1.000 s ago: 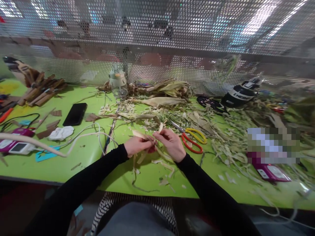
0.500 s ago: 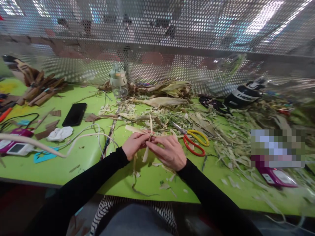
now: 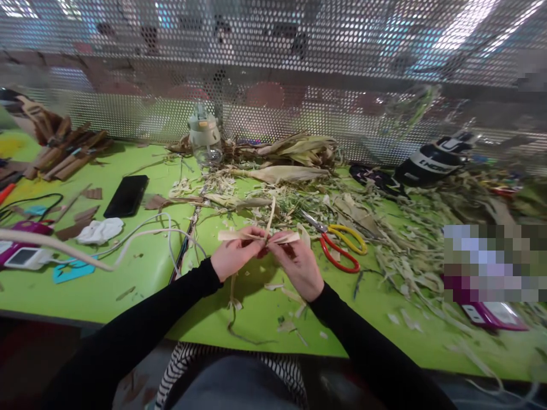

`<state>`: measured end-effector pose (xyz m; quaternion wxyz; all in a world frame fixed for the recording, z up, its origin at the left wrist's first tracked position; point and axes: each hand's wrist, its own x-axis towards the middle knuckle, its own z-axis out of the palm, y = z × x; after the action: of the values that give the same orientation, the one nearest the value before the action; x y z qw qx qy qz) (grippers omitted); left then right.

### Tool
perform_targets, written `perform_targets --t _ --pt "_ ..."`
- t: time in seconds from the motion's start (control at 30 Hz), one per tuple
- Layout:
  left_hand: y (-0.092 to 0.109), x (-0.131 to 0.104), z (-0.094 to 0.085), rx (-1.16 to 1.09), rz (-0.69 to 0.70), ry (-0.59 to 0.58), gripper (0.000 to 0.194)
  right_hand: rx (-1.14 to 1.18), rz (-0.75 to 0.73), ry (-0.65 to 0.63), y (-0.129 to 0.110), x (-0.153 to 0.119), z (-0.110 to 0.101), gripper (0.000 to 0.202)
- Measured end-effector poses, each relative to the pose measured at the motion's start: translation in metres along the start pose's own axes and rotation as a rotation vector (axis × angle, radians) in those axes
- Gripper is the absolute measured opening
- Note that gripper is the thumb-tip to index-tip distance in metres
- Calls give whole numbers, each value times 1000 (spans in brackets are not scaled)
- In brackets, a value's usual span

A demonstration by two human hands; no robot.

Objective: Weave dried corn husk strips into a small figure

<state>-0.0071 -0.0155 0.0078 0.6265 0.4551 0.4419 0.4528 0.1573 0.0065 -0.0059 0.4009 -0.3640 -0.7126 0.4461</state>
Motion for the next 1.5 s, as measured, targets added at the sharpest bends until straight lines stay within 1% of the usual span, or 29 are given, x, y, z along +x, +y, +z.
perform_targets --t 0.1,0.2,0.27,0.33,0.4,0.43,0.53,0.57,0.6,0.63,0.7,0.8,0.9,1.0,1.07,1.13,1.27,1.33,1.43,1.5 --pt "0 0 0 42 -7 0 10 50 135 0 -1 0 -1 17" --pt "-2 0 -1 129 10 -8 12 117 254 -52 0 2 -3 25" --pt "-3 1 -2 197 60 5 12 144 288 -76 0 3 -3 28" --pt "-4 1 -2 240 103 55 12 110 290 -83 -1 2 -2 30" --pt "-3 2 -3 238 104 126 12 -42 233 -89 -4 0 -1 28" --pt "-1 2 -4 229 87 158 12 -163 164 -75 -5 -2 -1 26" --pt "2 2 -4 265 33 191 12 -541 -151 32 -7 -6 0 22" --pt "3 2 -5 316 31 186 12 -606 -242 60 -8 -7 1 20" --pt "3 2 -5 378 41 175 12 -625 -300 71 -9 -8 1 19" --pt "2 2 -6 440 57 162 13 -609 -324 73 -9 -8 1 17" --pt "0 2 -7 533 81 123 15 -512 -296 80 -10 -9 1 14" --pt "-2 0 -9 563 89 49 15 -347 -166 95 -12 -9 1 17" --pt "-2 -4 -7 595 148 10 13 -241 -48 97 -12 -8 1 23" --pt "-1 -6 -5 628 164 -14 14 -218 10 122 -12 -8 1 26" --pt "0 -6 -4 618 150 -27 20 -204 29 111 -11 -8 0 26" --pt "0 -6 -4 606 131 -20 27 -183 51 101 -10 -8 0 25" --pt "-1 -5 -7 593 75 9 31 -171 117 154 -8 -5 -4 26" --pt "-3 -4 -8 586 62 6 30 -225 73 177 -9 -4 -6 27" --pt "-5 -3 -8 558 29 3 29 -371 -115 202 -12 -5 -7 22" --pt "-6 -3 -8 514 -1 -5 30 -399 -227 151 -13 -6 -5 19"
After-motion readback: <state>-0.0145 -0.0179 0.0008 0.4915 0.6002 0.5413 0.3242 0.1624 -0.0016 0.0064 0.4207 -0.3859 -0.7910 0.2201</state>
